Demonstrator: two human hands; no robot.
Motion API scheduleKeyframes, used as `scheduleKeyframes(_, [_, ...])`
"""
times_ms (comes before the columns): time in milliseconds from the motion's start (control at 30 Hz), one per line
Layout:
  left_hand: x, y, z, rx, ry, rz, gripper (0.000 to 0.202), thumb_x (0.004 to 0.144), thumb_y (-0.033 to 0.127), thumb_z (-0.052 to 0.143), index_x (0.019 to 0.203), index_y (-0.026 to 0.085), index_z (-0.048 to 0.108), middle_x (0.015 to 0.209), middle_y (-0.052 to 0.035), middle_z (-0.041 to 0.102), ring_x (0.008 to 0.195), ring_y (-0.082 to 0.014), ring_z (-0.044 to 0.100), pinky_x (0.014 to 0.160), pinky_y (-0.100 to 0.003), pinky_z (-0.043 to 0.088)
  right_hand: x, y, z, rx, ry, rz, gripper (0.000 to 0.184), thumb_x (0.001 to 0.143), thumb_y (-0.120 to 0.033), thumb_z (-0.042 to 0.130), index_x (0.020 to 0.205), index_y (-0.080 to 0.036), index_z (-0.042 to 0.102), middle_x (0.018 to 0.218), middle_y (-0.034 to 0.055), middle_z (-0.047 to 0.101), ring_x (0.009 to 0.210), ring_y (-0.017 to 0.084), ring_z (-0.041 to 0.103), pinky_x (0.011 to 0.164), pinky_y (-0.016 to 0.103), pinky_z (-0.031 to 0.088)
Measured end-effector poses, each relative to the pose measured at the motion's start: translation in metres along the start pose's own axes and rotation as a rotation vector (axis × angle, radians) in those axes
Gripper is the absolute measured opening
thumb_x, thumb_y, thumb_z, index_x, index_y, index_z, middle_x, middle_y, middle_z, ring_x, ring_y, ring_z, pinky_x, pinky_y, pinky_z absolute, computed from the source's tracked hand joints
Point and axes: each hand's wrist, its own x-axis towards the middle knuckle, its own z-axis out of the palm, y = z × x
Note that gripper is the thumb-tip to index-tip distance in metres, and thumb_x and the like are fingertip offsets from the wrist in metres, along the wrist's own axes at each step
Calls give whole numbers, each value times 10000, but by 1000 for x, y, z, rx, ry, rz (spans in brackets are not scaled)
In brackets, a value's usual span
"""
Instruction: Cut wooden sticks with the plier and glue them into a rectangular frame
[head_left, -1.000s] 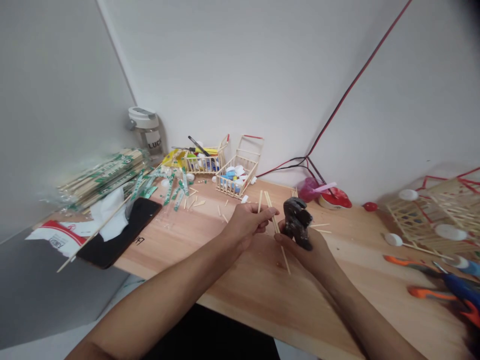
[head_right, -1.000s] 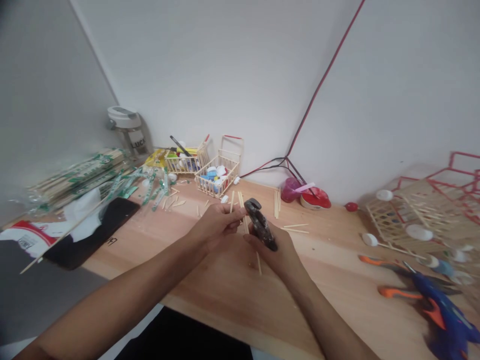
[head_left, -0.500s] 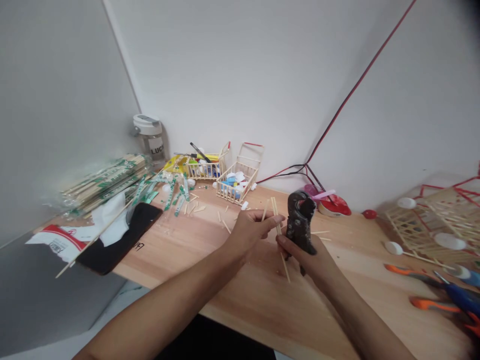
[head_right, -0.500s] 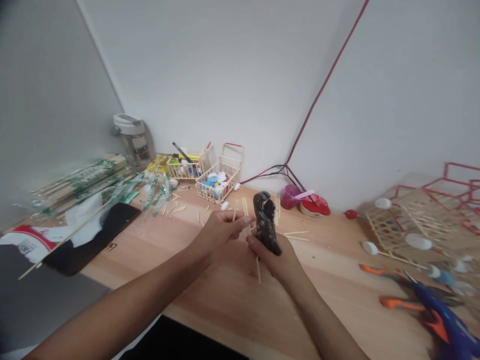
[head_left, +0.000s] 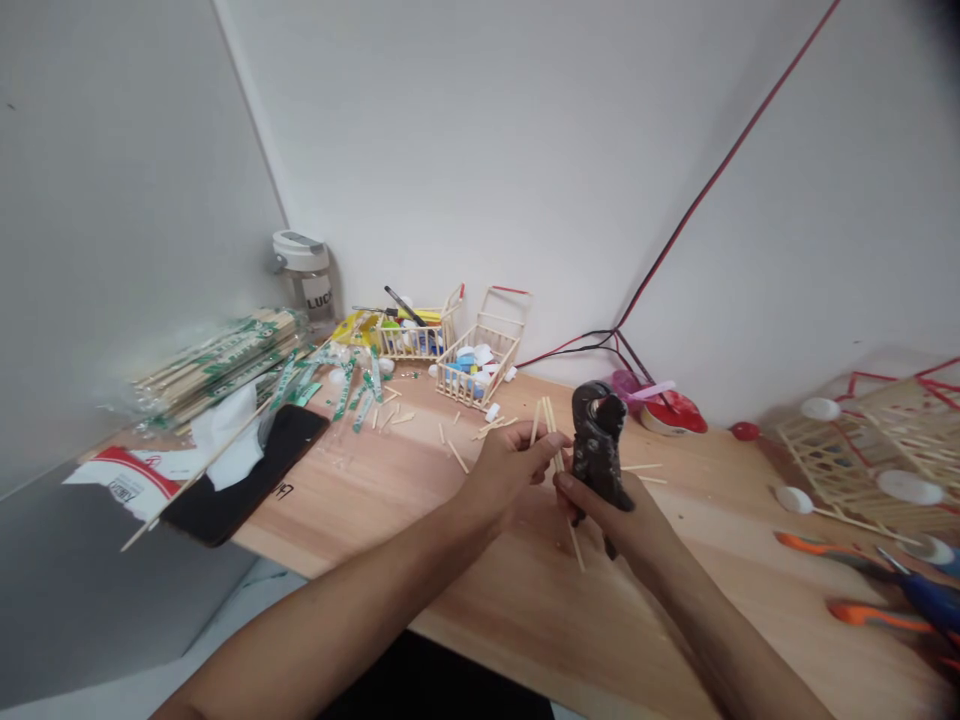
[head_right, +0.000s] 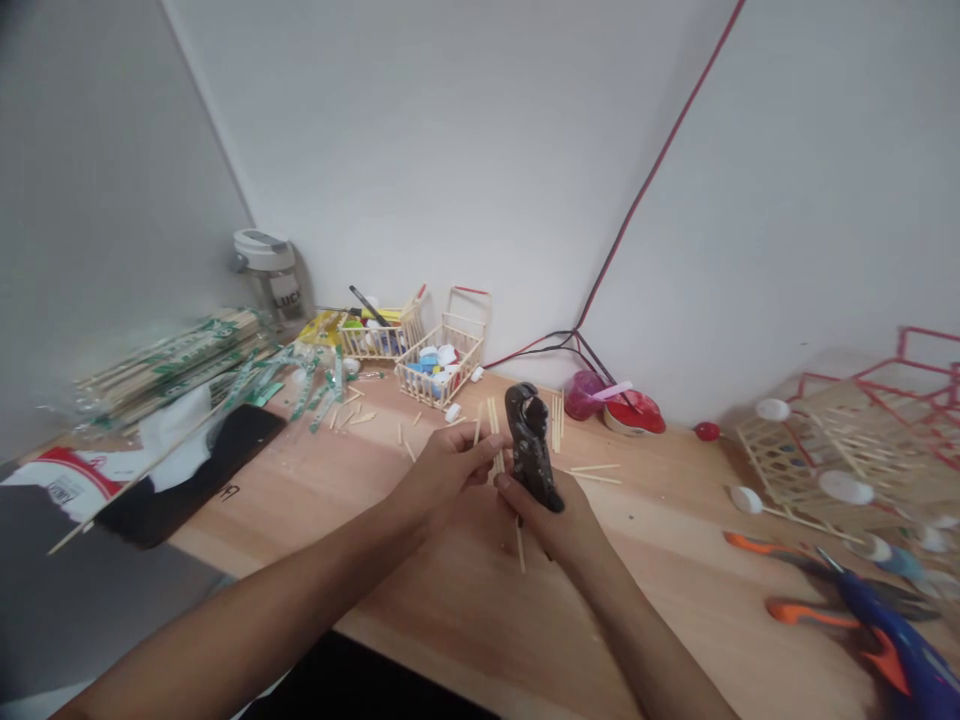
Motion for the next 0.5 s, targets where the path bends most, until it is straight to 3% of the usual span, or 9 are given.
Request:
scheduleKeyframes(133, [-1, 0, 1, -32, 25, -24, 333, 764, 444, 634, 761, 116, 575, 604, 34, 474, 507, -53, 338, 512, -211, 230, 0, -2, -2, 59, -13, -23, 403, 785, -569, 590, 688, -178, 601, 658, 34, 604, 651, 184, 552, 633, 307, 431])
scheduleKeyframes(267, [-10, 4, 5, 104, 66, -18, 297, 879, 385, 462, 725, 140, 526, 611, 23, 505, 518, -68, 387, 533, -210, 290, 2, 0, -5, 262, 22, -15, 418, 774, -580, 618, 753, -162, 638, 659, 43, 625, 632, 180, 575, 616, 302, 457])
scheduleKeyframes(367, [-17, 4, 9, 213, -52, 29, 319, 917, 388, 409, 742, 148, 526, 586, 24, 514, 535, -81, 439, 561, -210, 334, 3, 3, -7, 509, 48, 29, 387, 745, -546, 671, 800, -164, 652, 660, 51, 648, 637, 202, 612, 616, 321, 490])
scheduleKeyframes(500, [-26, 4, 16, 209, -334, 7, 313, 928, 421, 398, 779, 164, 497, 562, 32, 498, 466, -78, 424, 497, -203, 346, 1, 5, -8, 668, 29, 81, 282, 735, -461, 707, 734, -186, 646, 584, 33, 629, 564, 210, 621, 541, 322, 498])
